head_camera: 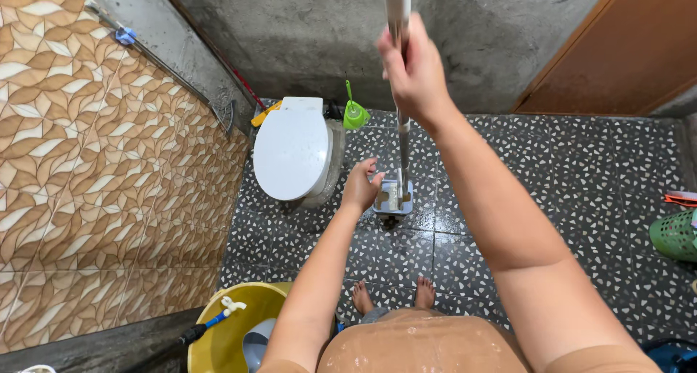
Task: The person assembles a spray mop by connecting the handle segments and attaching a cleaning pad.
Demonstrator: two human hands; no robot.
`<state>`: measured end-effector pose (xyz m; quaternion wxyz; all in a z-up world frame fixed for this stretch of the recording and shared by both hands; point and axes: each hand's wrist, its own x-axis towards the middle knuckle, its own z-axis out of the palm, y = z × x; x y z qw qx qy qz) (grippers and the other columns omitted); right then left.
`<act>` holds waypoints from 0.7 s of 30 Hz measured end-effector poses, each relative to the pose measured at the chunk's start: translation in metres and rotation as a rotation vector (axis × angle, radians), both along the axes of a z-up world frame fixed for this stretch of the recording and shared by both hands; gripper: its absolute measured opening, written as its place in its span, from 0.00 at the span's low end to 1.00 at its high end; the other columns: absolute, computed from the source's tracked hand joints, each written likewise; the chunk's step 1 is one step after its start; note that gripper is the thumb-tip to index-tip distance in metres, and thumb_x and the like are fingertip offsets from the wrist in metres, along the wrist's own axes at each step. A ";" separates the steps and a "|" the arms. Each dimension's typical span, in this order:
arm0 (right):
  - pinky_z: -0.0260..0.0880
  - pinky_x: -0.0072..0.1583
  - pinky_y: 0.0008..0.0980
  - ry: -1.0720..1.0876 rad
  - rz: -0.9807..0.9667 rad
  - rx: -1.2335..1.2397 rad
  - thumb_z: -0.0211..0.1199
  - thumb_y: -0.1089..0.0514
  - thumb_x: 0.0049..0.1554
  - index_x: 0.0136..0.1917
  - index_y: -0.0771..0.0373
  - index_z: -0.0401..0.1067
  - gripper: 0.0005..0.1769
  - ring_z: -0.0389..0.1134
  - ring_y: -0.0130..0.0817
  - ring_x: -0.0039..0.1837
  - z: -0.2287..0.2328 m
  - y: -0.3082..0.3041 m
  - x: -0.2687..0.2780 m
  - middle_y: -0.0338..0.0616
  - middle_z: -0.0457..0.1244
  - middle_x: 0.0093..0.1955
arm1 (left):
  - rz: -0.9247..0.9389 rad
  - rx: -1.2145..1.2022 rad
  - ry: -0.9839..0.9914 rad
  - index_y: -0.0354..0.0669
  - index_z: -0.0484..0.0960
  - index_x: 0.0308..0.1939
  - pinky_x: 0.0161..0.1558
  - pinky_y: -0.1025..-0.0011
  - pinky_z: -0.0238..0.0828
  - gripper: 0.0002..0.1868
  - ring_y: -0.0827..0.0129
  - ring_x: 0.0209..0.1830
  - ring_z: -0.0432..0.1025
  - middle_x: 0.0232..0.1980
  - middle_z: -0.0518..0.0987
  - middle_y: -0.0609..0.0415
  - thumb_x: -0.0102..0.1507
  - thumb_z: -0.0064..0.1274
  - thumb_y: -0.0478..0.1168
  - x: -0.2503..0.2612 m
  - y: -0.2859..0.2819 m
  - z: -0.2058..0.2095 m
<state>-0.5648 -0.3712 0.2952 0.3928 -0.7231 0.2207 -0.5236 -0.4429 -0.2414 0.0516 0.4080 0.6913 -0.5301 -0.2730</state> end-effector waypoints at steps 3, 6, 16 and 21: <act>0.62 0.41 0.26 0.093 -0.047 0.101 0.56 0.58 0.70 0.54 0.61 0.62 0.06 0.60 0.22 0.38 -0.090 -0.010 0.007 0.35 0.58 0.38 | 0.039 0.090 -0.043 0.41 0.78 0.61 0.52 0.63 0.72 0.24 0.57 0.50 0.76 0.50 0.81 0.45 0.61 0.61 0.40 0.007 0.006 -0.012; 0.64 0.40 0.28 0.224 -0.138 0.267 0.56 0.58 0.65 0.73 0.61 0.54 0.26 0.62 0.26 0.38 -0.194 0.001 -0.012 0.35 0.61 0.38 | 0.019 0.078 -0.041 0.42 0.78 0.61 0.51 0.64 0.74 0.24 0.58 0.49 0.77 0.50 0.81 0.46 0.61 0.60 0.40 0.018 0.018 -0.029; 0.67 0.45 0.27 0.063 -0.020 0.079 0.52 0.60 0.73 0.56 0.61 0.60 0.04 0.64 0.24 0.41 -0.110 -0.026 -0.035 0.35 0.61 0.41 | 0.042 0.113 -0.027 0.43 0.79 0.61 0.50 0.63 0.74 0.22 0.57 0.48 0.77 0.51 0.81 0.46 0.63 0.59 0.39 0.037 0.029 -0.027; 0.67 0.41 0.23 -0.084 0.032 -0.083 0.55 0.57 0.79 0.55 0.63 0.60 0.11 0.62 0.22 0.37 0.027 -0.004 -0.021 0.36 0.60 0.39 | 0.053 0.091 0.033 0.39 0.78 0.60 0.50 0.64 0.74 0.23 0.59 0.47 0.78 0.47 0.82 0.45 0.62 0.59 0.41 0.038 0.033 -0.029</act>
